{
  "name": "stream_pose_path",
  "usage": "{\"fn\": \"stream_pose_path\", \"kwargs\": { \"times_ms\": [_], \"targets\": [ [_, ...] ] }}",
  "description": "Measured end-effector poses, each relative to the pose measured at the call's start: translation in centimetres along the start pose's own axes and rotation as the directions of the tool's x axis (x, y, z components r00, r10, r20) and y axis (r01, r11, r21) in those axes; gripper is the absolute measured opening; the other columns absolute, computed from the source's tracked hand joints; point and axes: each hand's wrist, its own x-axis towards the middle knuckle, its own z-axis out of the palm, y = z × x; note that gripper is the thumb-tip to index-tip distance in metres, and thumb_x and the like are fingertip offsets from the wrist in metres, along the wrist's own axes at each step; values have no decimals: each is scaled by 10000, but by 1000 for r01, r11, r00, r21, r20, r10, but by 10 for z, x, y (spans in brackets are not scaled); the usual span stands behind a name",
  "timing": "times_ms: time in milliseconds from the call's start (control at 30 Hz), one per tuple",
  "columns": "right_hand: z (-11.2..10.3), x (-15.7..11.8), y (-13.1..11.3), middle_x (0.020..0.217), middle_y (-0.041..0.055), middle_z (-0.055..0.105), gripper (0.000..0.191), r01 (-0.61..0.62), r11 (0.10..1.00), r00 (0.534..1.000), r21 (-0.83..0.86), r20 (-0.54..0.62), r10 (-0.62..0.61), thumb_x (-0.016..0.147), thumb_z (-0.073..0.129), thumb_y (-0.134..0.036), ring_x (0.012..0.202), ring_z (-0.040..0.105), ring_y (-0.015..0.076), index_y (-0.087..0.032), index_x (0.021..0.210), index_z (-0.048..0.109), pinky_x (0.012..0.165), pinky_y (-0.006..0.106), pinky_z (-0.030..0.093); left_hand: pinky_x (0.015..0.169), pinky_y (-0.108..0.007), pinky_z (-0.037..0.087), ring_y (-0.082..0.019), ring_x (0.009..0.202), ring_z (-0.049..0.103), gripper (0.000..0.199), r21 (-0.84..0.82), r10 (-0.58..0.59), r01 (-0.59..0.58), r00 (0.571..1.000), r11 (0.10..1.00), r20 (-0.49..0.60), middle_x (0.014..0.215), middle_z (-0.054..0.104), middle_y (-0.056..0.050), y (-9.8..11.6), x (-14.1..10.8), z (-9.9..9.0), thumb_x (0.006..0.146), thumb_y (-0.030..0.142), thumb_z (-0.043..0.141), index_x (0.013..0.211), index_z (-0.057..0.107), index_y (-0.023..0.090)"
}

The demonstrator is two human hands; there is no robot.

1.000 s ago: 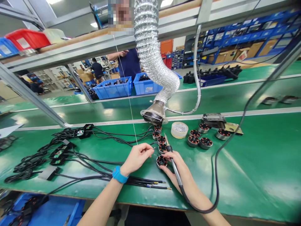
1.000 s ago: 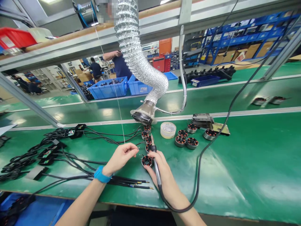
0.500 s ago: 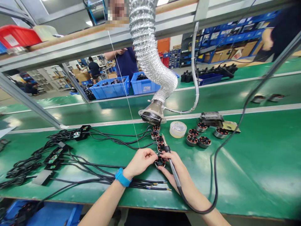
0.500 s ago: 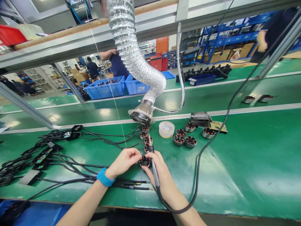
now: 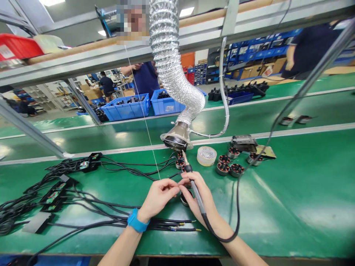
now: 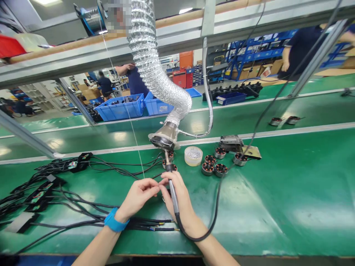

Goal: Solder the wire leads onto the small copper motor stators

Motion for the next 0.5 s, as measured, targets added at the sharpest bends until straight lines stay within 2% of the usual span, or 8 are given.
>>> {"fn": "stream_pose_path", "kwargs": {
  "times_ms": [100, 200, 333, 500],
  "targets": [
    [8, -1, -2, 1068, 13, 507, 284, -34, 997, 999, 74, -38, 37, 920, 568, -102, 837, 625, 100, -261, 1151, 520, 811, 225, 512, 619, -201, 400, -102, 652, 521, 337, 58, 8, -7, 1000, 998, -23, 700, 616, -21, 1, -5, -1, 861, 456, 654, 859, 695, 122],
    [14, -6, -3, 1043, 5, 512, 269, -83, 992, 989, 95, -115, 94, 912, 575, -111, 828, 622, 103, -261, 1129, 524, 801, 233, 509, 653, -209, 433, -121, 701, 550, 364, 64, 4, -1, 998, 998, -57, 776, 641, -34, -3, -8, -1, 857, 493, 647, 895, 691, 133],
    [24, -11, -7, 1006, 9, 556, 248, -185, 970, 953, 156, -213, 216, 897, 598, -147, 800, 625, 118, -244, 1112, 520, 734, 236, 506, 663, -207, 459, -134, 717, 562, 370, 53, 19, -13, 992, 999, -122, 771, 633, -35, -6, -11, 0, 836, 510, 662, 854, 677, 141],
    [35, -14, -16, 913, 5, 603, 242, -267, 919, 907, 289, -245, 341, 868, 643, -192, 783, 635, 139, -224, 1078, 527, 724, 250, 503, 598, -180, 455, -120, 652, 529, 358, 73, 113, -100, 970, 992, -215, 684, 583, -18, -4, -18, 1, 819, 499, 674, 764, 665, 146]
  ]
}}
